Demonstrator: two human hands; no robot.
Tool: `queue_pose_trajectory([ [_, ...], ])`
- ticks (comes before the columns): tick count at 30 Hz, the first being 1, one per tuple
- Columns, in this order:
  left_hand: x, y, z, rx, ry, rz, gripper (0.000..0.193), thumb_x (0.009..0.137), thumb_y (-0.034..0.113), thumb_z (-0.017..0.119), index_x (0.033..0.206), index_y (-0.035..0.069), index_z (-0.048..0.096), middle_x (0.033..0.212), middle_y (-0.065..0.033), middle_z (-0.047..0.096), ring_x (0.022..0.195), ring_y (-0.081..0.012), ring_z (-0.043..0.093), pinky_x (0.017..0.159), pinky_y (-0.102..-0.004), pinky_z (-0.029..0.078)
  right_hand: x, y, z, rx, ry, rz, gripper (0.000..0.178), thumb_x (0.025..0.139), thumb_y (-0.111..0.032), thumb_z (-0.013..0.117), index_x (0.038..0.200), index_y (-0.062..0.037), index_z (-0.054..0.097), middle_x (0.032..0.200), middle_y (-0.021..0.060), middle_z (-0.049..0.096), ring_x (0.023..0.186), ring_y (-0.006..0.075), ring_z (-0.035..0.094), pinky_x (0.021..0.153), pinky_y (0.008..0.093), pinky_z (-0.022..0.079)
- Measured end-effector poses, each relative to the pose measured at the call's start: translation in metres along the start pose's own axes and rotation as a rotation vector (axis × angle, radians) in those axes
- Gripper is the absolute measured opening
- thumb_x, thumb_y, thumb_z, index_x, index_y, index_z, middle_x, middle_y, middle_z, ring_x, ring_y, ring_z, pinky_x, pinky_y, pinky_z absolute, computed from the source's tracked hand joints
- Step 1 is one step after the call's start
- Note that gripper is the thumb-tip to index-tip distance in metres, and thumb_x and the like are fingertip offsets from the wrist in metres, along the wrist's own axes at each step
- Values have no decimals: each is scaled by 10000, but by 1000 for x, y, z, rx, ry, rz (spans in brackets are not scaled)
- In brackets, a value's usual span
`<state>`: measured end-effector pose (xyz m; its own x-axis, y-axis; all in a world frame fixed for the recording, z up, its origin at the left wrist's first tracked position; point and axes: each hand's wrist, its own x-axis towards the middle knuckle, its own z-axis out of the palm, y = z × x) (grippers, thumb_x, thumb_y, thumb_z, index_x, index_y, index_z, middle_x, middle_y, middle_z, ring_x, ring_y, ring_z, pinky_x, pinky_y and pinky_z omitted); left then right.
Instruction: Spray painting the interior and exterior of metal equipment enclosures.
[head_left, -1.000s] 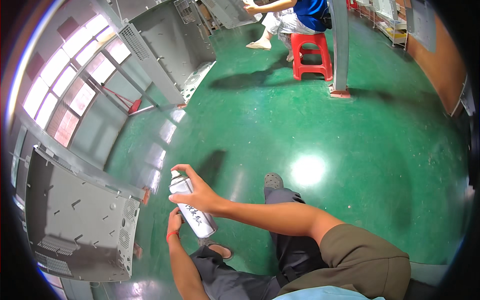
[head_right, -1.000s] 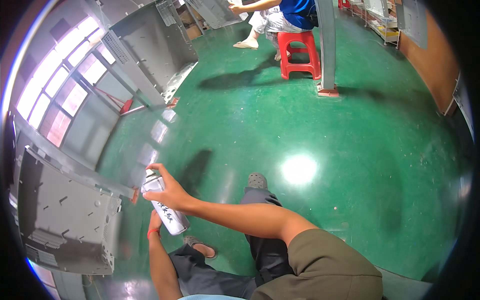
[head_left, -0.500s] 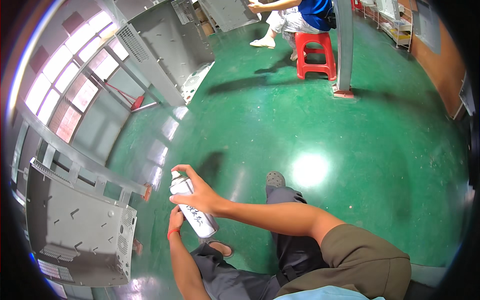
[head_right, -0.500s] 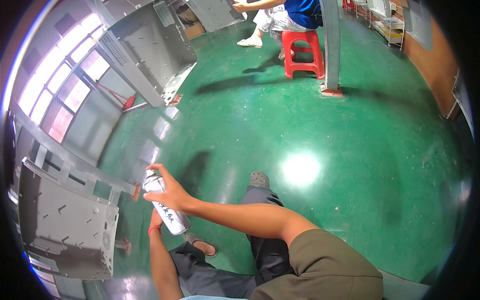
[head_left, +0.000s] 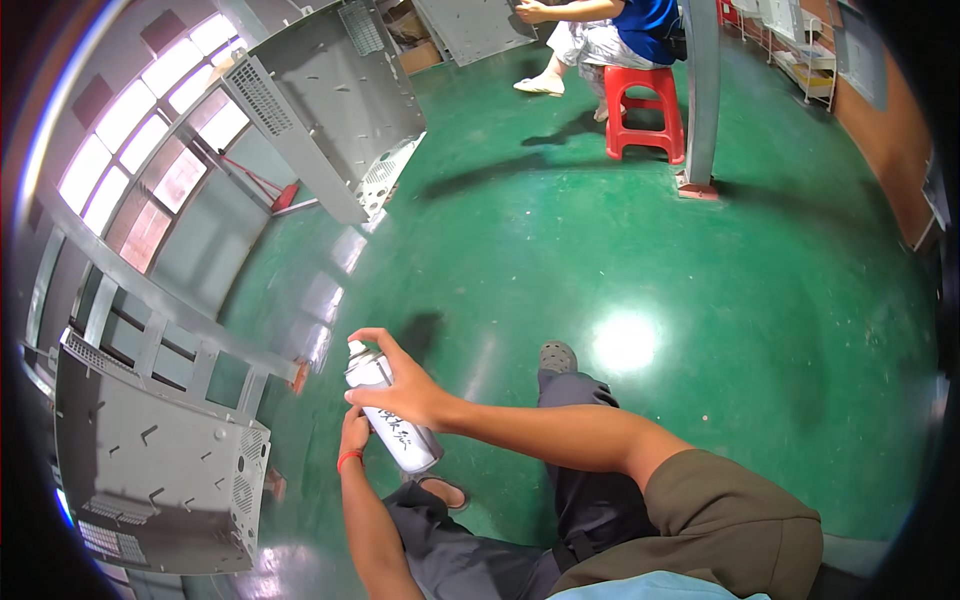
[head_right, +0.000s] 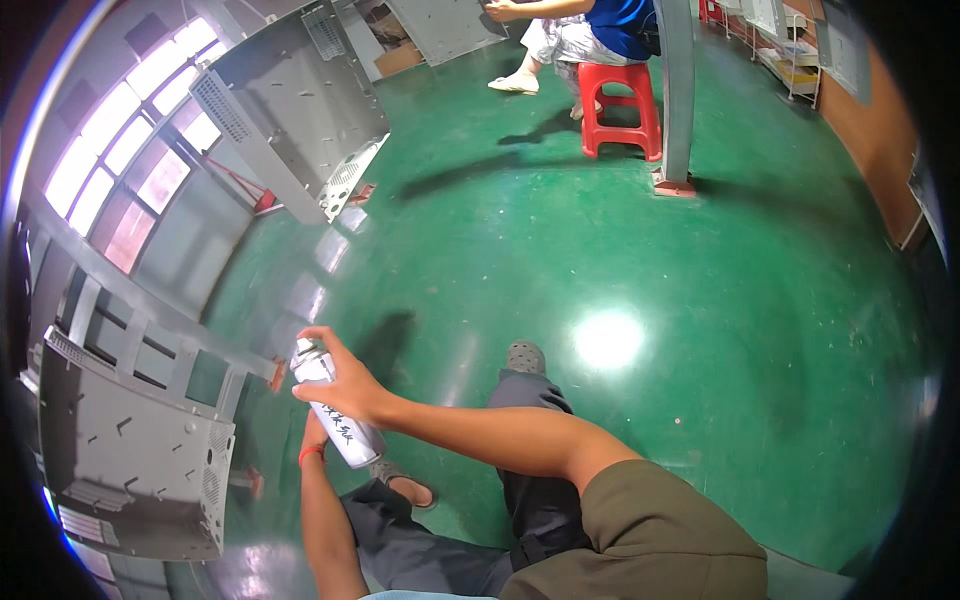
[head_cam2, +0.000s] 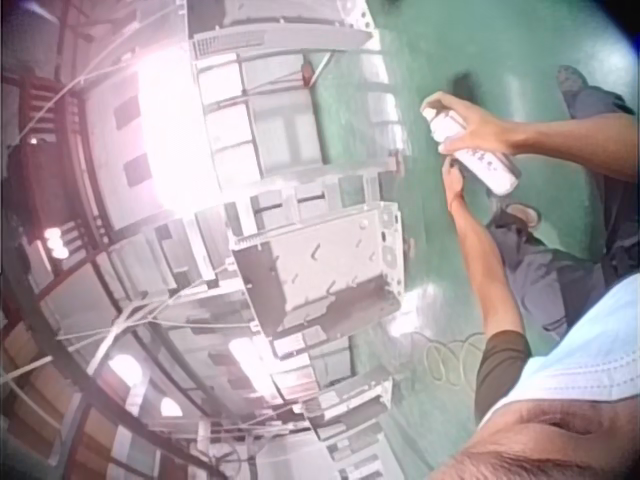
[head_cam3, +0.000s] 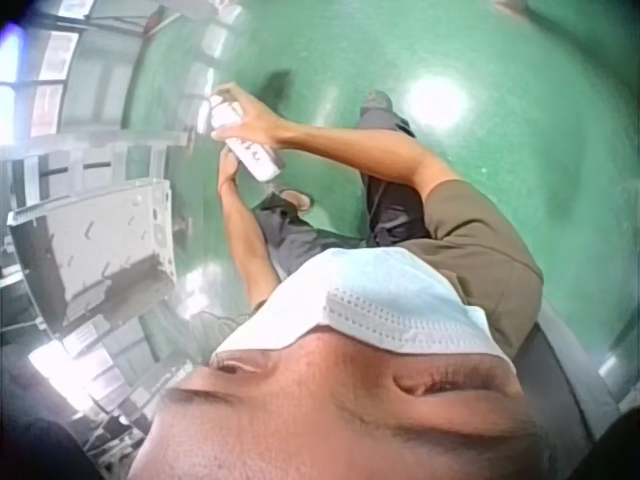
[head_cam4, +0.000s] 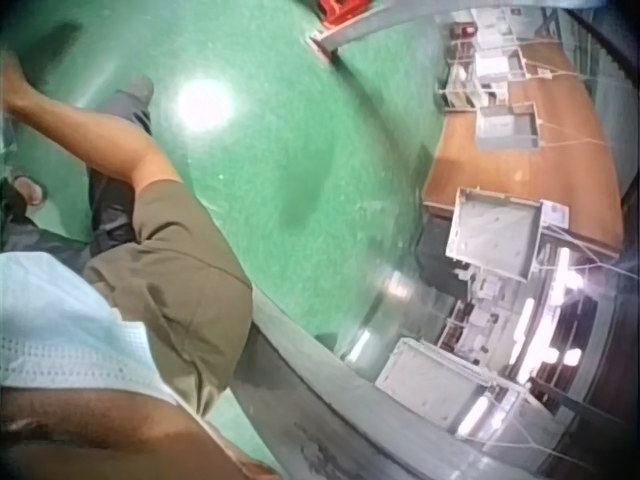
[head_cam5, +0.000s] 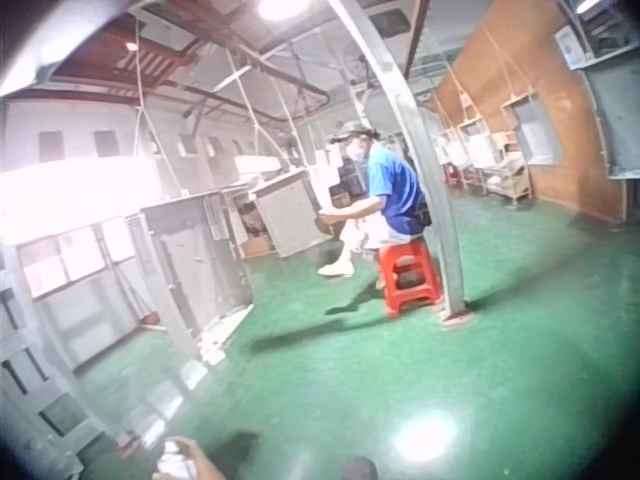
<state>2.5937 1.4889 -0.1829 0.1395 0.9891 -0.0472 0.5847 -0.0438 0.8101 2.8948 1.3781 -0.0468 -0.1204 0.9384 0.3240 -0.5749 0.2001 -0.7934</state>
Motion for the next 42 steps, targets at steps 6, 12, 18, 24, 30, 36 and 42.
queue_pose_trajectory([
  [6,18,-32,-12,156,88,75,358,866,15,497,1132,-7,735,787,-60,649,676,-166,601,632,-337,491,9,-9,-7,7,-31,-3,731,906,-130,795,1511,-181,387,1065,58,612,895,142,626,756,333,550],
  [12,41,-2,30,230,59,81,278,884,78,587,1104,-8,735,771,-66,657,698,-170,626,653,-364,507,18,-15,-41,2,0,30,747,881,-136,800,1506,-174,393,1153,106,643,980,180,629,847,355,538],
  [18,52,5,29,281,79,73,262,891,100,588,1082,-12,728,795,-85,686,721,-199,644,673,-379,512,30,-18,-49,-11,-9,27,751,880,-135,800,1509,-172,391,1146,107,642,983,179,629,844,353,539],
  [24,70,8,34,234,78,50,300,872,71,548,1095,-8,732,785,-92,675,717,-209,649,670,-377,512,44,-20,-60,-7,-21,10,739,901,-132,791,1513,-173,381,1067,50,603,907,133,610,772,323,534],
  [30,90,14,47,170,68,3,344,852,53,527,1115,-4,741,749,-89,644,678,-208,632,646,-377,502,56,-23,-76,-13,-9,31,746,896,-143,797,1514,-175,380,1071,56,607,911,138,610,776,326,533],
  [36,107,16,51,161,72,7,369,829,54,520,1121,-18,735,739,-103,653,664,-214,635,633,-378,499,71,-20,-89,-53,-7,3,744,895,-158,800,1512,-191,385,1070,55,610,916,144,612,787,336,535],
  [42,119,7,44,138,86,-5,343,813,59,528,1082,-40,718,764,-112,675,666,-215,638,631,-376,495,80,-22,-92,-40,-27,-5,738,898,-166,799,1510,-186,387,1078,53,607,922,146,609,797,336,534],
])
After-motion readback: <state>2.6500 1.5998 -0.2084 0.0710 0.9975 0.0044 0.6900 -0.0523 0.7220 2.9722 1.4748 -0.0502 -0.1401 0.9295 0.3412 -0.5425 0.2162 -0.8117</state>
